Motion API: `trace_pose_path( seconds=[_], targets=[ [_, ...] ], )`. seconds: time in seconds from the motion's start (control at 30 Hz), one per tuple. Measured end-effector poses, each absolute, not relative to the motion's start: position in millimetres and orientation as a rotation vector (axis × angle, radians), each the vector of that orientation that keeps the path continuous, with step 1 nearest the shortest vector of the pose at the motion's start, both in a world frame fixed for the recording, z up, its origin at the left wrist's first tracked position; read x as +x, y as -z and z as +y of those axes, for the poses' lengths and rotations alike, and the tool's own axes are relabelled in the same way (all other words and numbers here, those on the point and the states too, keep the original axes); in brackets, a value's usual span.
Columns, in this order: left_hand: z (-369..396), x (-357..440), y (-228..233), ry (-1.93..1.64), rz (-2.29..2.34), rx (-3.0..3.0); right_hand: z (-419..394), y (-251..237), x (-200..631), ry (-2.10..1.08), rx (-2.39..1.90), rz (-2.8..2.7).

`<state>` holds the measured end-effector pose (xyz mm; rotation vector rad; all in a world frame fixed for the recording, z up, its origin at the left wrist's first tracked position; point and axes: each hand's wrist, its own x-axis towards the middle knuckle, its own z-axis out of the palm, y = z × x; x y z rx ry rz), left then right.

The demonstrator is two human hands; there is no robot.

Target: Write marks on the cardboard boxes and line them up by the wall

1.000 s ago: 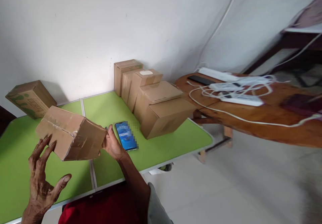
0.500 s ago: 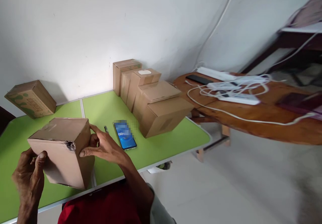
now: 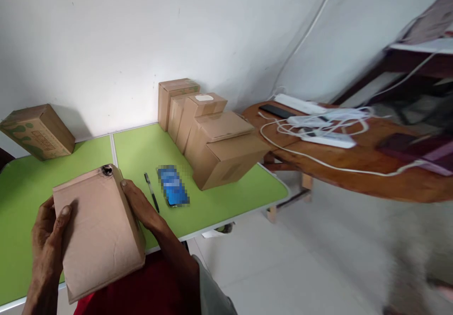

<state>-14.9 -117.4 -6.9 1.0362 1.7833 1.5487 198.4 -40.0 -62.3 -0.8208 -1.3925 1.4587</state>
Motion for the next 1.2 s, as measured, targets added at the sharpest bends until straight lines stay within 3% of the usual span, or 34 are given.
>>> trace_pose_path(
  seconds=[0.2, 0.37, 0.63, 0.87, 1.2],
  targets=[
    [-107.9, -17.4, 31.8, -1.232, 1.549, 0.782, -47.0, 59.9, 208.0, -1.510, -0.822, -1.389],
    [-108.0, -13.1, 44.2, -1.242, 1.475, 0.886, -49.7, 54.6, 218.2, -1.502, -0.887, -1.309],
    [-109.5, 2.0, 9.8, -1.320, 1.551, 1.070, -64.6, 22.8, 225.3, -1.312, -0.948, -1.279],
    [-109.3, 17.8, -1.8, -1.679, 1.857, 1.676, -85.2, 4.8, 209.8, -1.033, -0.981, -1.332],
    [-107.8, 11.6, -26.0, -1.536, 1.953, 2.120, -76.5, 4.4, 203.5, -1.046, -0.972, -1.472]
  ],
)
